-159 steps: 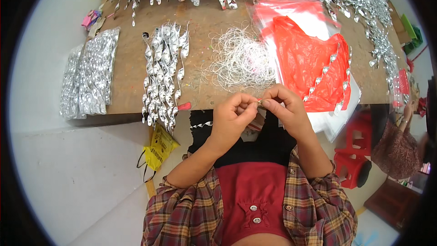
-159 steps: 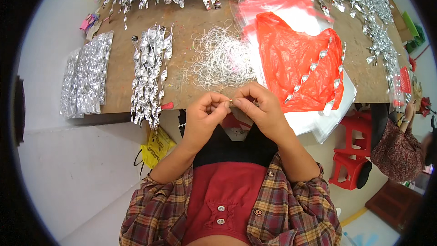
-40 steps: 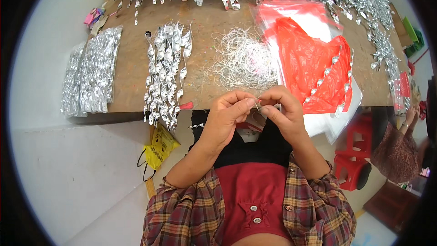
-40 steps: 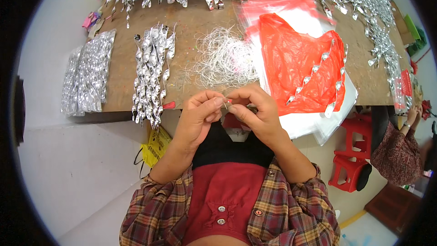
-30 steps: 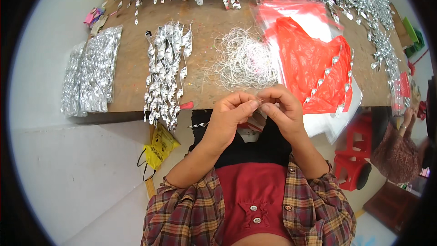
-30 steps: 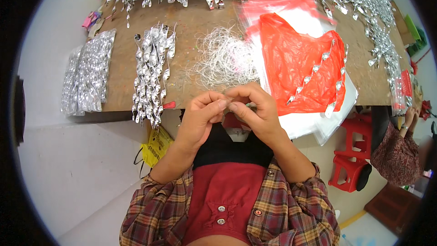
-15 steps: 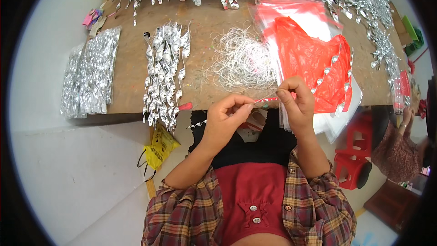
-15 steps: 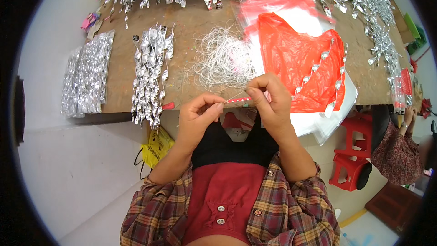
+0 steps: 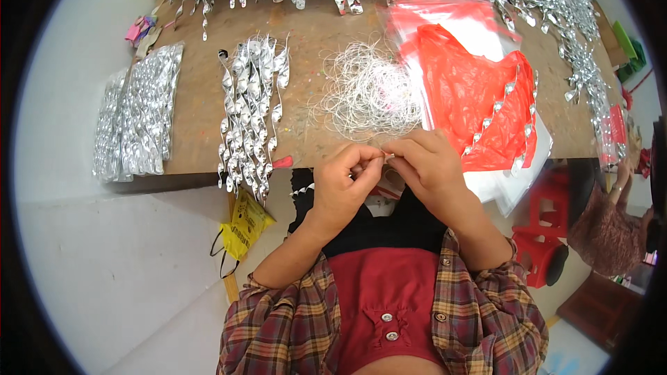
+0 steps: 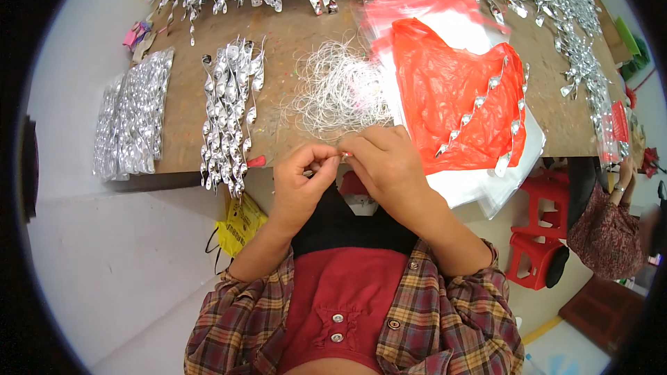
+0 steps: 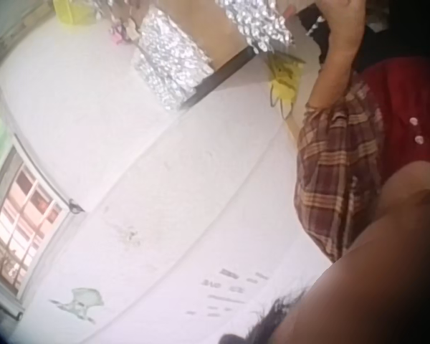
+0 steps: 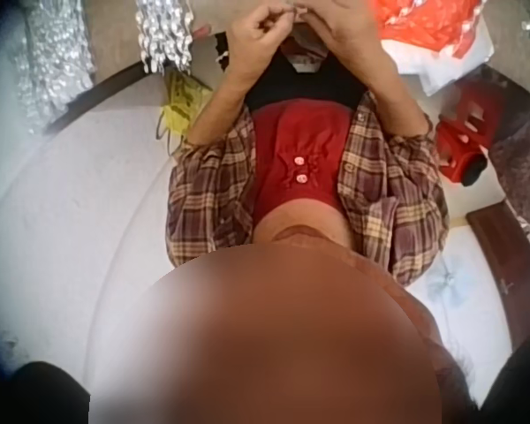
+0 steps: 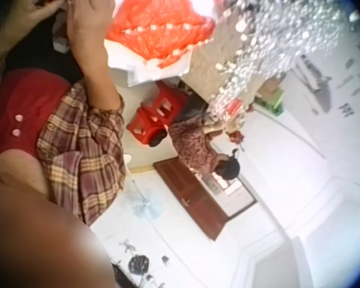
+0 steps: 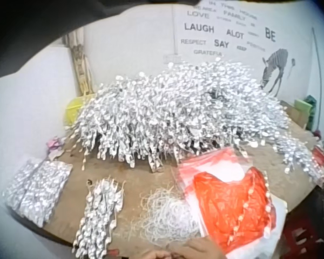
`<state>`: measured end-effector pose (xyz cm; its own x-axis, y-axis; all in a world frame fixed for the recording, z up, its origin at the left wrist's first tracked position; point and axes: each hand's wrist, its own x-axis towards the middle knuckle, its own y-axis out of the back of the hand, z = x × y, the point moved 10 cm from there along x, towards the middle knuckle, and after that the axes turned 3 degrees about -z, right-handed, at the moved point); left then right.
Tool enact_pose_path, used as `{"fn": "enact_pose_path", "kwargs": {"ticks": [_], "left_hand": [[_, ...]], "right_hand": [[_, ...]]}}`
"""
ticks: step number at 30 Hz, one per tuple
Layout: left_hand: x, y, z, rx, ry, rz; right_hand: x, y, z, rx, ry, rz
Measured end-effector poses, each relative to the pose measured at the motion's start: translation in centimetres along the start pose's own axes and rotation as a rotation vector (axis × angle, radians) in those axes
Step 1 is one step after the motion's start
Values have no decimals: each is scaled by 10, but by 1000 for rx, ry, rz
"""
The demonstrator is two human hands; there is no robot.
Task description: Assembling silver tinsel decorations by bundling strands and packaging them.
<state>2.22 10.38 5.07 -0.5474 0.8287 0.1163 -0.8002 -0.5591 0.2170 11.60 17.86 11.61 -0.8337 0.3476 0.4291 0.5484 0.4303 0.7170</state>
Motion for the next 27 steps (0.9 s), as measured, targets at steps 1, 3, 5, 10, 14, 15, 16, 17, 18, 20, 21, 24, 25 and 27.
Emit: {"fn": "enact_pose_path", "kwargs": {"ticks": [1,3,5,10,14,15,16,17,18,20,21,24,25,27], "left_hand": [[0,-1,4,1,-33,0],[-2,-1,9,3,-64,4],[-4,-5,6,-25,-17,-54],[-8,-12,-17,-372,185,-105],[-6,-12,-22,-460,204,-93],[-6,-12,-21,-461,204,-91],[-5,-12,-20,-479,212,-81],[-5,-11,-20,-497,219,-71],[-5,-11,-21,-497,219,-70],[-6,-12,-22,-508,228,-68],[-6,-12,-22,-508,228,-68],[-6,-11,-23,-514,239,-61],[-6,-12,-24,-525,257,-65],[-7,-14,-28,-535,274,-68]], "right_hand": [[-2,-4,2,2,3,-2],[-5,-8,9,-66,-22,-11],[-8,-8,15,-2,-38,11],[-29,-31,56,815,-575,42],[-37,-56,63,1229,-714,-33],[-40,-62,64,1276,-751,-62],[-40,-63,65,1276,-751,-64],[-41,-65,66,1278,-758,-70],[-41,-66,67,1280,-766,-75],[-41,-66,67,1273,-767,-84],[-41,-66,67,1266,-768,-92],[-39,-64,66,1220,-740,-103],[-39,-64,66,1219,-740,-104],[-40,-63,68,1186,-742,-98]]}}
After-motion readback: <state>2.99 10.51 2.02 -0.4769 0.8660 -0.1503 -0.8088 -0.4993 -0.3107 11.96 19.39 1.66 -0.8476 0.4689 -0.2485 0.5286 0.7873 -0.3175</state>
